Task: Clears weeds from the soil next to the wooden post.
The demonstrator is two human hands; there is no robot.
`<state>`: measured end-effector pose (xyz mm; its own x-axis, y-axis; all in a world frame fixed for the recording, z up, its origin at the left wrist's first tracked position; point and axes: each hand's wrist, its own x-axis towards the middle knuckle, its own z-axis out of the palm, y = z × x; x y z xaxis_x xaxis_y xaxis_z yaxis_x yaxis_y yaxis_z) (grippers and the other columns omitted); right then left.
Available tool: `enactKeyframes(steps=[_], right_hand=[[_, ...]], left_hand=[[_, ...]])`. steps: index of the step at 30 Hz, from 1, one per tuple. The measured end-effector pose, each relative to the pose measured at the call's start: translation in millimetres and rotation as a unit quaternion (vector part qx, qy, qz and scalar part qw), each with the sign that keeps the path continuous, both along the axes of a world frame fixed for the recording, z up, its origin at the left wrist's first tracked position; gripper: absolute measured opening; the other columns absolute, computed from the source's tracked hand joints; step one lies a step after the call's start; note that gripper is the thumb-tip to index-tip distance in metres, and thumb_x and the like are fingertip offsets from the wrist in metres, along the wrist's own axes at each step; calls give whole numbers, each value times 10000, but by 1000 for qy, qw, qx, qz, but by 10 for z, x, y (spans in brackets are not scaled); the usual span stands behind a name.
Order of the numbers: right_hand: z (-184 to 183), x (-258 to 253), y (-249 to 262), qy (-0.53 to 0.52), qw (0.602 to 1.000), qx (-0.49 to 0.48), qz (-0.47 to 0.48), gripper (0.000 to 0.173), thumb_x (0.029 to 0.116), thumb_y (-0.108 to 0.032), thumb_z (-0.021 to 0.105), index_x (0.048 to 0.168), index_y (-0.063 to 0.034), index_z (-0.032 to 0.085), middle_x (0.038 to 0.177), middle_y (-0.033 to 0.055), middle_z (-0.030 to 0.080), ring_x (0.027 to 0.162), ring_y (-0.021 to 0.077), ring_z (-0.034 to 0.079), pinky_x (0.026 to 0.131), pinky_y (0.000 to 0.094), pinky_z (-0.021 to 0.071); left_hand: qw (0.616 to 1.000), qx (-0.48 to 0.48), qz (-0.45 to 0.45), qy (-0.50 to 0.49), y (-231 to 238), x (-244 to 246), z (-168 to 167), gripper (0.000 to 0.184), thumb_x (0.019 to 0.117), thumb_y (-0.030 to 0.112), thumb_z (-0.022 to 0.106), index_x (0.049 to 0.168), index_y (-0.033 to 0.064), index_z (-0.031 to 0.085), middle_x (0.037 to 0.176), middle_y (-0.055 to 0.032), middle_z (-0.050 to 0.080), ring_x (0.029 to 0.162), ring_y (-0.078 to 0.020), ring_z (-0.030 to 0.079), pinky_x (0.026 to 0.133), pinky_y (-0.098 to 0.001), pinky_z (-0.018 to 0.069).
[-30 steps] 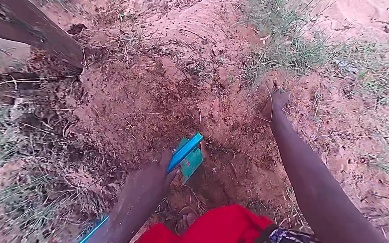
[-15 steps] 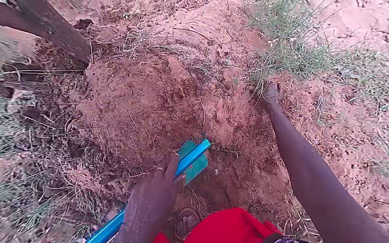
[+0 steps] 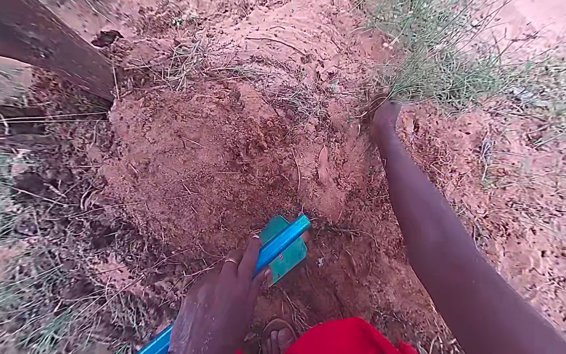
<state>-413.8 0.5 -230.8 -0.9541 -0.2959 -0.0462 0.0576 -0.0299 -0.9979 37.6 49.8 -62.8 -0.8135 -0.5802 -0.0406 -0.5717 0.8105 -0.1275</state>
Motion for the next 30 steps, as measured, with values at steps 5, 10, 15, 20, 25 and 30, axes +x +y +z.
enactKeyframes(steps=[5, 10, 15, 20, 25, 30], right_hand=[[24, -232, -11, -169, 979, -111, -26, 298, 1118, -309, 415, 891, -137, 499, 655, -50, 473, 485, 47, 429, 473, 217, 422], [66, 98, 145, -132, 989, -54, -41, 311, 1114, -280, 434, 1303, -50, 527, 1015, 48, 569, 823, 101, 565, 749, 296, 518], [12, 892, 667, -70, 991, 90, -67, 372, 1104, -198, 416, 1323, 73, 548, 1197, 205, 622, 1073, 229, 617, 954, 415, 512], [147, 1041, 1109, -138, 969, -133, -155, 169, 1049, -299, 581, 979, -150, 541, 700, -67, 492, 520, 36, 445, 501, 225, 436], [118, 738, 1061, 7, 1000, 16, 9, 279, 842, -11, 740, 1093, -19, 619, 895, 21, 626, 730, 59, 566, 686, 265, 513], [291, 401, 431, 201, 918, 306, 151, 319, 963, -88, 639, 1236, 73, 671, 1308, 314, 617, 1258, 450, 579, 1079, 603, 422]], left_hand=[[999, -33, -5, -6, 37, -9, -53, 505, 982, 457, 534, 1305, 96, 676, 842, -159, 692, 548, -330, 665, 442, -441, 516], [999, -22, 15, -20, 108, 3, -20, 470, 954, 405, 659, 1310, 100, 671, 881, -179, 702, 589, -350, 686, 480, -465, 542], [998, 22, 32, -47, 142, -5, 51, 494, 975, 388, 662, 1375, 101, 628, 869, -190, 701, 623, -368, 695, 524, -487, 555], [997, 56, 39, -44, 125, 61, 101, 514, 992, 418, 629, 1409, 117, 605, 881, -196, 706, 657, -385, 700, 551, -506, 552], [994, 97, 44, -5, 126, 194, 72, 531, 972, 429, 641, 1413, 135, 610, 931, -189, 718, 630, -386, 692, 534, -535, 549], [996, 84, 34, -5, 117, 160, 66, 529, 965, 430, 637, 1399, 128, 625, 948, -170, 726, 607, -354, 688, 516, -500, 548]])
